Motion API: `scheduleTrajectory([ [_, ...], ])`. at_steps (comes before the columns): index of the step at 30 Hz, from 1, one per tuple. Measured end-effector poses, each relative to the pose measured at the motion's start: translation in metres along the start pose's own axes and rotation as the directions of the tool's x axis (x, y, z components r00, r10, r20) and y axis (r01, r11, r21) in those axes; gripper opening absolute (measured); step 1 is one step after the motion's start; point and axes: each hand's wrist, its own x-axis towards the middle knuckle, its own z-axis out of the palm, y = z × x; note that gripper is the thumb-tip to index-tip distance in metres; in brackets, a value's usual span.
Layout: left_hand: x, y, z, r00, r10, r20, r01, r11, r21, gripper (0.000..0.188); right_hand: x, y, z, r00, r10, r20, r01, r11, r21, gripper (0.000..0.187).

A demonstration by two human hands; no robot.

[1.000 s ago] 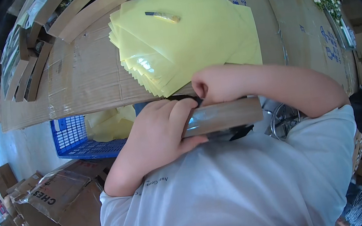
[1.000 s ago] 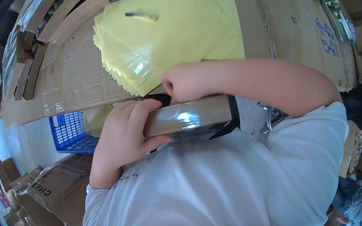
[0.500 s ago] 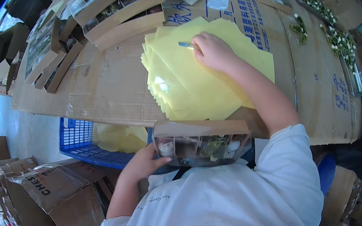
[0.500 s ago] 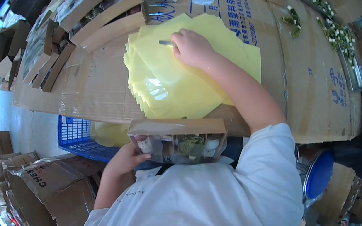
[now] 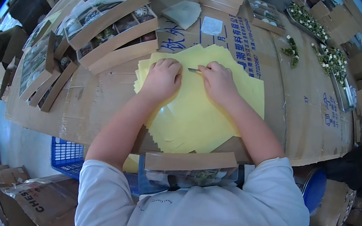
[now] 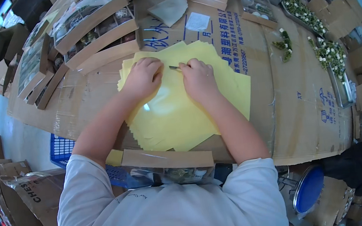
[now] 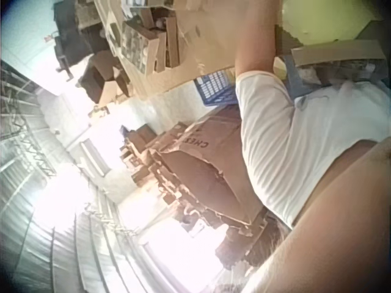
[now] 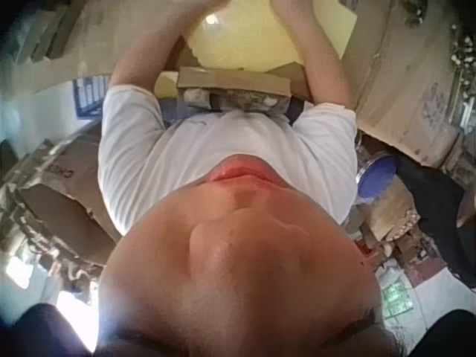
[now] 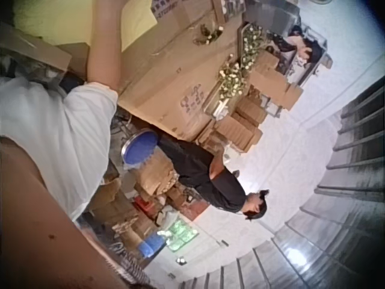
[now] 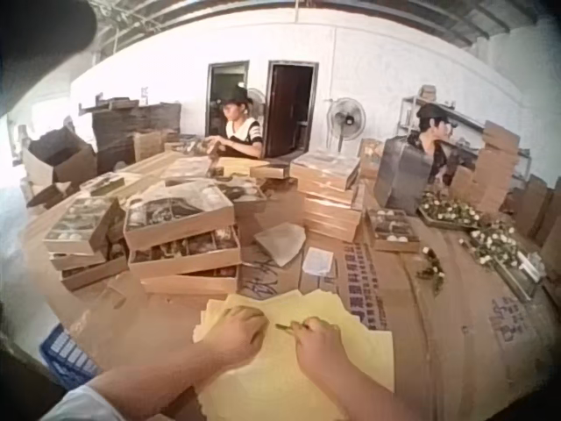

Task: Applying adhesive labels from a yellow sheet to small craft boxes in a manufacturing workshop.

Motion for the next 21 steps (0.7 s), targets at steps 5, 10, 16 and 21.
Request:
scheduleTrajectory([
  [5, -0.006, 0.000, 0.003, 0.993, 0.113, 0.019, -0.114, 0.991, 0.076, 0.021, 0.010, 0.006, 0.006, 0.999, 0.038, 0.005, -0.038, 0.998, -0.040, 0.026],
  [10, 0.000, -0.005, 0.005, 0.995, 0.030, 0.090, -0.043, 0.988, 0.151, 0.037, 0.012, 0.010, 0.006, 1.000, 0.027, 0.014, -0.027, 1.000, -0.015, 0.026],
  [16, 0.018, 0.006, -0.020, 0.971, -0.228, 0.073, 0.198, 0.936, 0.291, 0.058, 0.009, 0.005, 0.001, 0.999, -0.034, 0.002, 0.034, 0.998, -0.044, 0.029],
  [21, -0.004, 0.044, -0.070, 0.994, 0.011, -0.110, 0.022, 0.956, 0.292, 0.055, 0.008, -0.009, -0.019, 0.994, -0.039, -0.103, 0.056, 0.984, 0.170, 0.067],
])
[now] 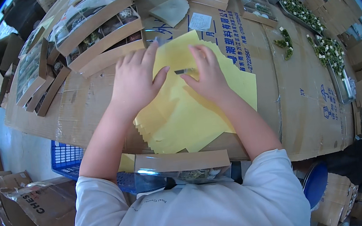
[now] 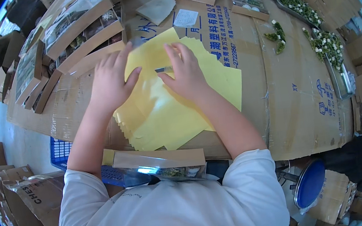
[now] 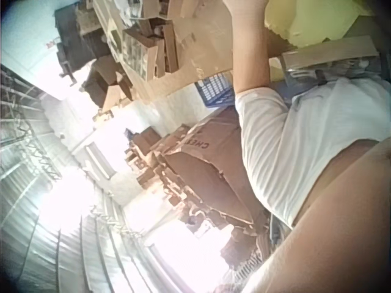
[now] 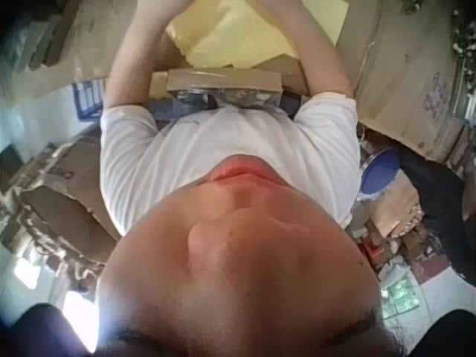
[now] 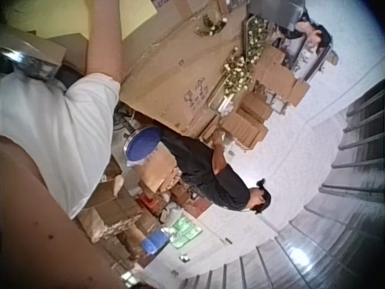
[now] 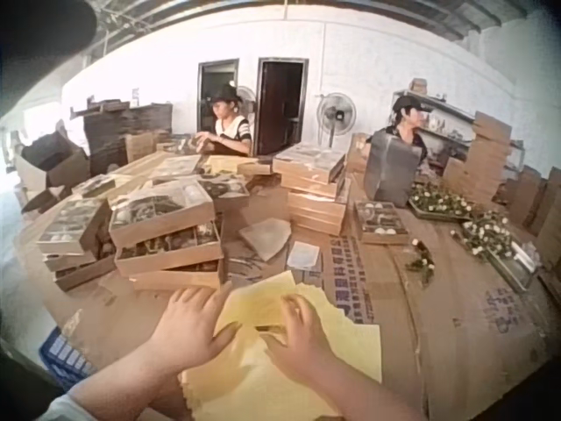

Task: Applying adhesive labels from a yellow sheet to small craft boxes in a manufacturing workshop.

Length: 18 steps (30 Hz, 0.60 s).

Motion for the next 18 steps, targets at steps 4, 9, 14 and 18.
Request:
scheduleTrajectory([
  [4, -0.008, 0.006, -0.032, 0.998, 0.033, -0.056, -0.045, 0.975, -0.217, 0.049, 0.000, -0.020, -0.009, 0.976, -0.130, -0.177, 0.153, 0.981, 0.123, 0.077],
  [9, -0.023, 0.015, -0.048, 0.977, 0.132, 0.169, 0.047, 0.638, -0.769, 0.036, 0.004, -0.048, -0.036, 0.841, -0.392, -0.372, 0.434, 0.900, 0.033, 0.052],
  [14, -0.028, 0.029, -0.051, 1.000, -0.002, -0.009, -0.002, 0.902, -0.431, 0.036, -0.014, -0.071, -0.060, 0.737, -0.513, -0.440, 0.548, 0.835, -0.055, 0.025],
  [18, -0.047, 0.012, -0.062, 0.973, -0.212, 0.091, 0.228, 0.838, -0.496, 0.040, -0.033, -0.096, -0.099, 0.909, -0.386, -0.156, 0.416, 0.839, 0.350, 0.023],
])
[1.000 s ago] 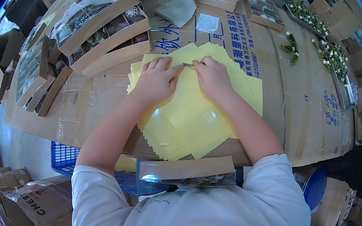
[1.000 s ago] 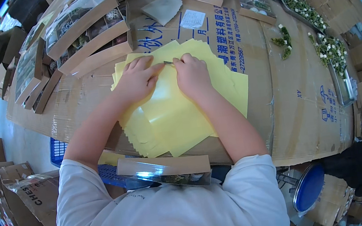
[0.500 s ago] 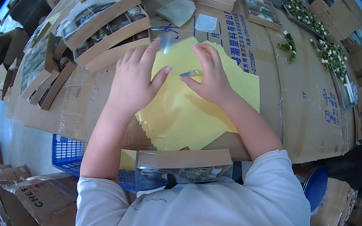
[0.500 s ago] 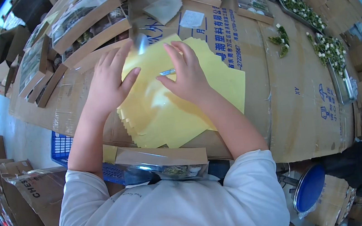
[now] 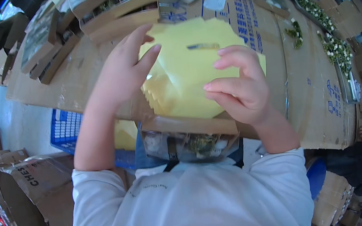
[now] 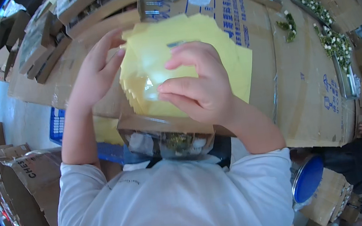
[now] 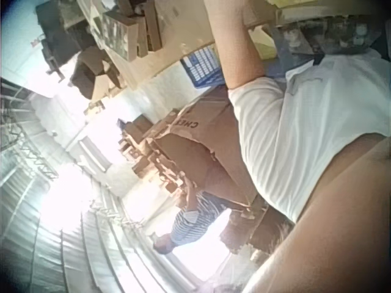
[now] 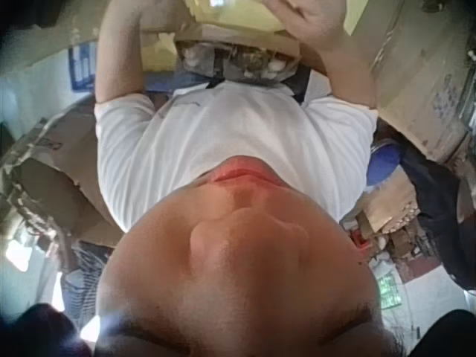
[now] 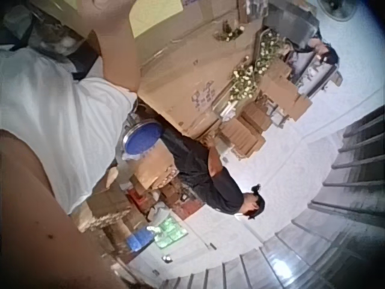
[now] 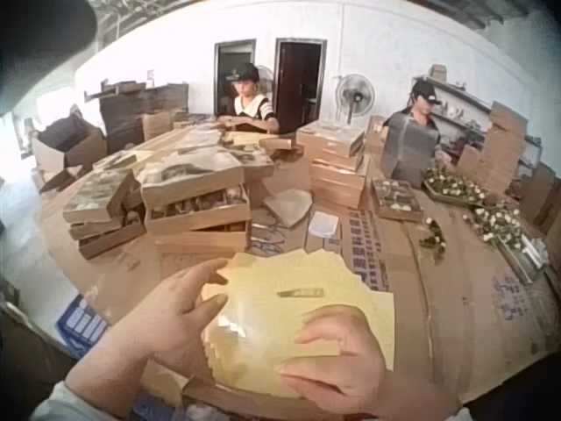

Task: Applying adhesive labels from a yellow sheet to small craft boxes in a manufacturing workshop.

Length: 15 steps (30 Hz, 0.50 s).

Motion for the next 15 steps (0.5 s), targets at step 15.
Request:
scheduleTrajectory([
  [15, -0.100, 0.033, 0.026, 0.693, 0.003, 0.721, -0.133, 0.983, 0.123, 0.039, -0.068, -0.052, -0.012, 0.508, 0.474, 0.719, -0.354, 0.876, -0.327, 0.072],
])
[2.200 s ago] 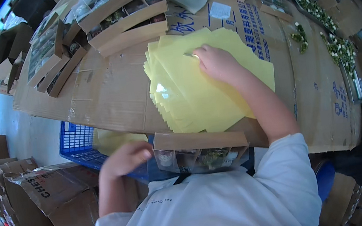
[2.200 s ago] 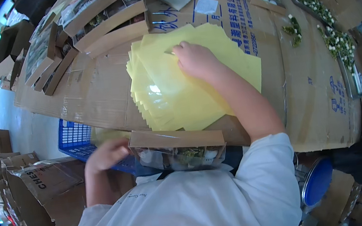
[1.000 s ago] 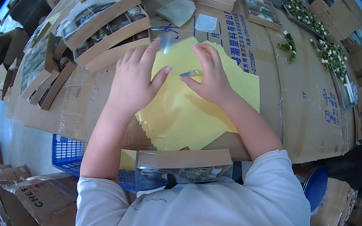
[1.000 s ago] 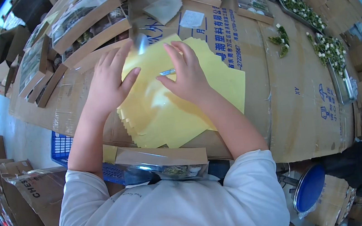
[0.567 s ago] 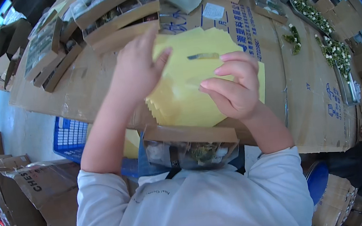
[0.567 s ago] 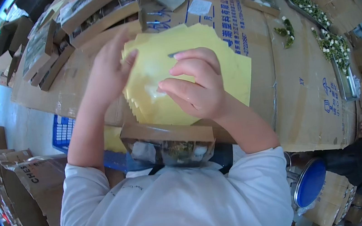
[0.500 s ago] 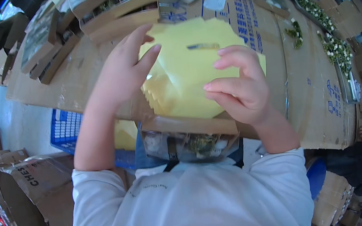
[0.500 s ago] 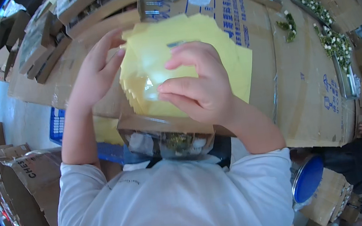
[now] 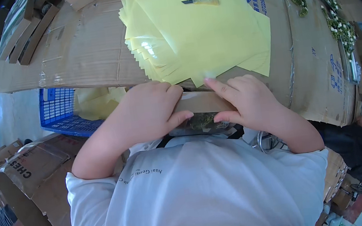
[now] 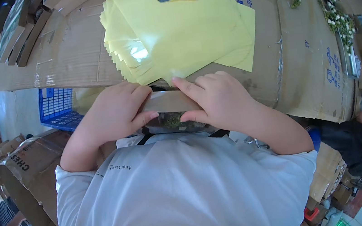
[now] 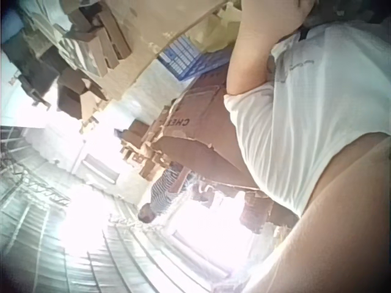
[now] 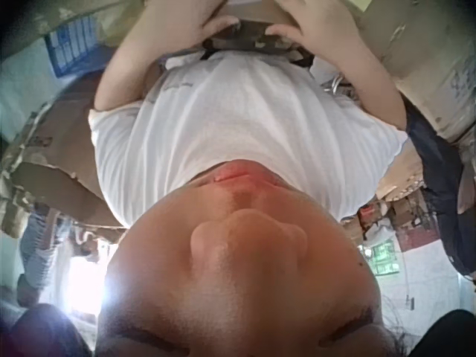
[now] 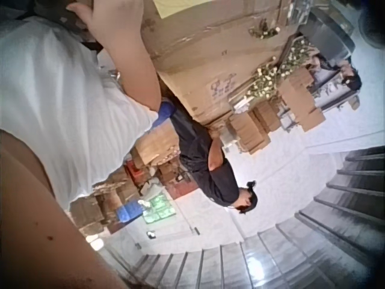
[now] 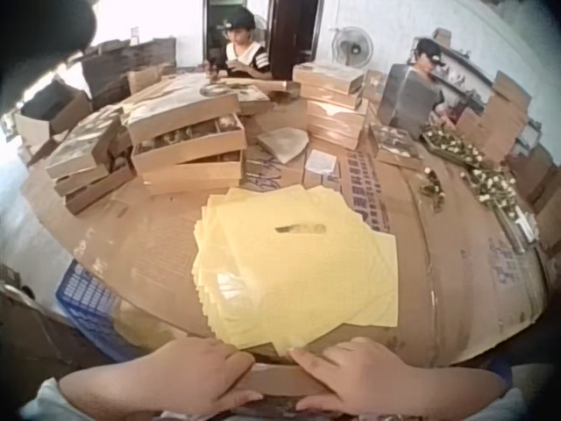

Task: Applying adhesive labels from a yellow sheet to small craft boxes in a manufacturing workshop.

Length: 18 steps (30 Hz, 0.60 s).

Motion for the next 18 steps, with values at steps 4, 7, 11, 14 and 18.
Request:
scheduleTrajectory([
  [4, -0.001, 0.019, 0.006, 1.000, 0.009, -0.023, -0.010, 0.999, -0.036, 0.037, 0.007, -0.001, -0.001, 0.923, -0.019, -0.383, 0.108, 0.971, 0.213, 0.037],
  [7, -0.002, 0.018, 0.010, 0.995, 0.029, -0.096, -0.037, 0.995, -0.088, 0.043, 0.018, 0.001, -0.003, 0.930, 0.075, -0.360, 0.166, 0.787, 0.594, 0.013],
  [11, -0.006, 0.017, 0.012, 0.982, 0.024, -0.189, -0.047, 0.992, -0.119, 0.055, 0.032, 0.005, 0.016, 0.906, 0.307, 0.292, -0.350, 0.153, 0.924, 0.012],
  [14, -0.006, 0.015, 0.011, 0.988, -0.025, -0.152, 0.007, 0.993, -0.115, 0.066, 0.032, 0.004, 0.018, 0.897, 0.323, 0.302, -0.359, 0.134, 0.924, 0.012],
  [18, -0.004, 0.009, 0.012, 0.978, 0.156, -0.138, -0.165, 0.984, -0.063, 0.058, 0.032, 0.006, 0.027, 0.896, 0.331, 0.295, -0.334, 0.064, 0.941, 0.011],
])
